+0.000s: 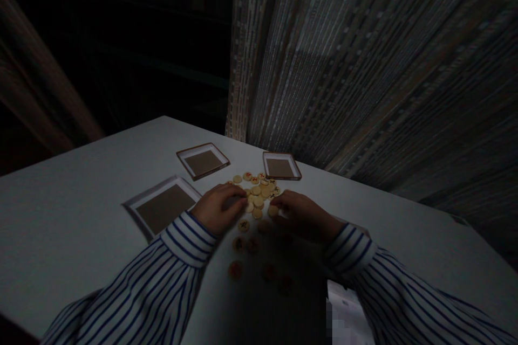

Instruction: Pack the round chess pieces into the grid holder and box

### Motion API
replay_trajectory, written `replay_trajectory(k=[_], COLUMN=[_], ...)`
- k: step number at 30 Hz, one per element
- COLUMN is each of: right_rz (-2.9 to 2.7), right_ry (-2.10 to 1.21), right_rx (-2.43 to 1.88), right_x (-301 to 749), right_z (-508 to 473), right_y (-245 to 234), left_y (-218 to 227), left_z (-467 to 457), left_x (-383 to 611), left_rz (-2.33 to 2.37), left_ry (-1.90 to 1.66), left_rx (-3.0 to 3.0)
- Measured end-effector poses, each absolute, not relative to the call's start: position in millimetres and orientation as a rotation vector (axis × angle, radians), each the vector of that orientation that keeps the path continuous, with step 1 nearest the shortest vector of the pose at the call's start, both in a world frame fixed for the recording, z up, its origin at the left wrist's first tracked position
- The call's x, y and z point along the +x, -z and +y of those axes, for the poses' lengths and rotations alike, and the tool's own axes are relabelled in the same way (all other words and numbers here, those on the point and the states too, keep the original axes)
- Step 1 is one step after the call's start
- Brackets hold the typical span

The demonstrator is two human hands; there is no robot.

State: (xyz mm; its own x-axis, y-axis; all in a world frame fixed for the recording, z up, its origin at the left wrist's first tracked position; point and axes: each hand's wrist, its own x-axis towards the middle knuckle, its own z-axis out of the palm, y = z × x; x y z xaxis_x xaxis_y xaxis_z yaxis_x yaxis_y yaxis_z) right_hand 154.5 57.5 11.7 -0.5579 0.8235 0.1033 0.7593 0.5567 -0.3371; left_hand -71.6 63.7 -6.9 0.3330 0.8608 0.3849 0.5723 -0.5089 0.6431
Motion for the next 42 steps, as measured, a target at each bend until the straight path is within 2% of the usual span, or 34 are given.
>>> replay_trajectory(k=[16,25,42], right_rz=[-1.652,-1.470,-1.584], right_ry=[-1.465,-1.637,-1.689], right_rx=[-1.292,-1.210,-1.006], right_x=[143,143,139], right_z=[55,53,50], right_y=[-25,-24,-21], left_y=[14,12,14], left_z=[62,53,50], left_x=[-70,-60,-55], left_rz=[1.118,0.996,0.838], left_ry=[-1.166,-1.229,-1.391], left_rx=[2.330,2.384,2.476])
